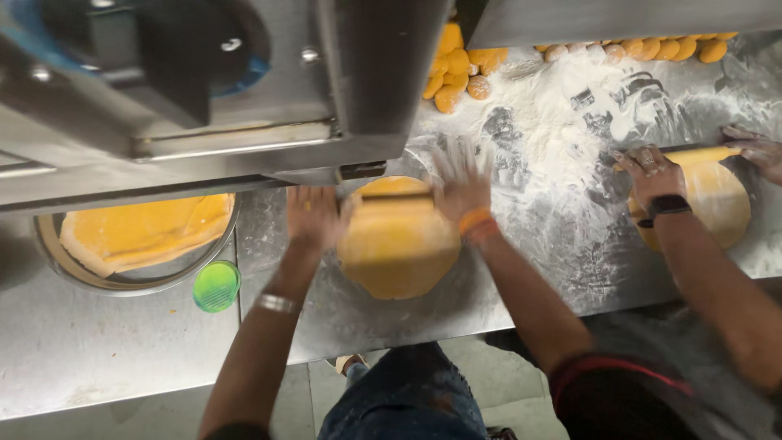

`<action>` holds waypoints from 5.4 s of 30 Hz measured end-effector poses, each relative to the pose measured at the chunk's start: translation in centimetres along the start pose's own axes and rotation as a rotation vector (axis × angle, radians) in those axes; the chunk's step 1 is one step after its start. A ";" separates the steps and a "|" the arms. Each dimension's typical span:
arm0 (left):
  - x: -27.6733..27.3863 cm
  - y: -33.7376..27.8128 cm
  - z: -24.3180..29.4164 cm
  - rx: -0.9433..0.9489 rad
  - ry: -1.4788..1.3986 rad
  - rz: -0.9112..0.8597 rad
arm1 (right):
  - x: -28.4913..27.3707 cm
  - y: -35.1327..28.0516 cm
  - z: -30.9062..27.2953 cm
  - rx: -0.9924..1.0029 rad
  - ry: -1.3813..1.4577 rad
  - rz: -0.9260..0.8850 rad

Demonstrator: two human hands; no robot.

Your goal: The person rolls out yellow dough balls into flat circular sheets on a floured stainless steel countertop using a wooden rolling pin. They repeatedly flip and reposition the dough, dusting it with flour as needed, and stack the finished sheets in a metal tray.

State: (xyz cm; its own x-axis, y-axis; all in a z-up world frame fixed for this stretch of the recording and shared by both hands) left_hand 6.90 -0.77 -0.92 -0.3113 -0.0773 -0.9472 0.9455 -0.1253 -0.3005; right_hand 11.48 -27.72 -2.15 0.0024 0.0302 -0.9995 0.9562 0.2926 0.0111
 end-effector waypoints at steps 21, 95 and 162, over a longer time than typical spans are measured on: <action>-0.5 9.0 11.0 0.333 0.144 0.063 | -2.6 -9.7 5.8 0.353 0.186 0.017; 4.9 -21.5 11.1 0.156 -0.242 0.343 | -2.3 -19.0 0.8 -0.276 0.129 0.026; -0.5 -5.3 -1.2 -0.130 -0.125 0.443 | 1.0 1.6 -2.4 -0.308 -0.114 -0.011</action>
State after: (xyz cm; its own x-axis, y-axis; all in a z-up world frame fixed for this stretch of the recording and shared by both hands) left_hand 2.14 1.14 1.01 0.1226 -0.2148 -0.9689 0.9914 0.0711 0.1097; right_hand 12.31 -24.94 -3.10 0.0422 -0.0768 -0.9962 0.8228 0.5683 -0.0090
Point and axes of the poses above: each hand's wrist, its own y-axis towards the middle knuckle, its own x-axis out of the palm, z = x × y, the point moved 7 cm from there along y, towards the middle knuckle, and after that the axes turned 10 degrees about -z, right-handed, at the moved point
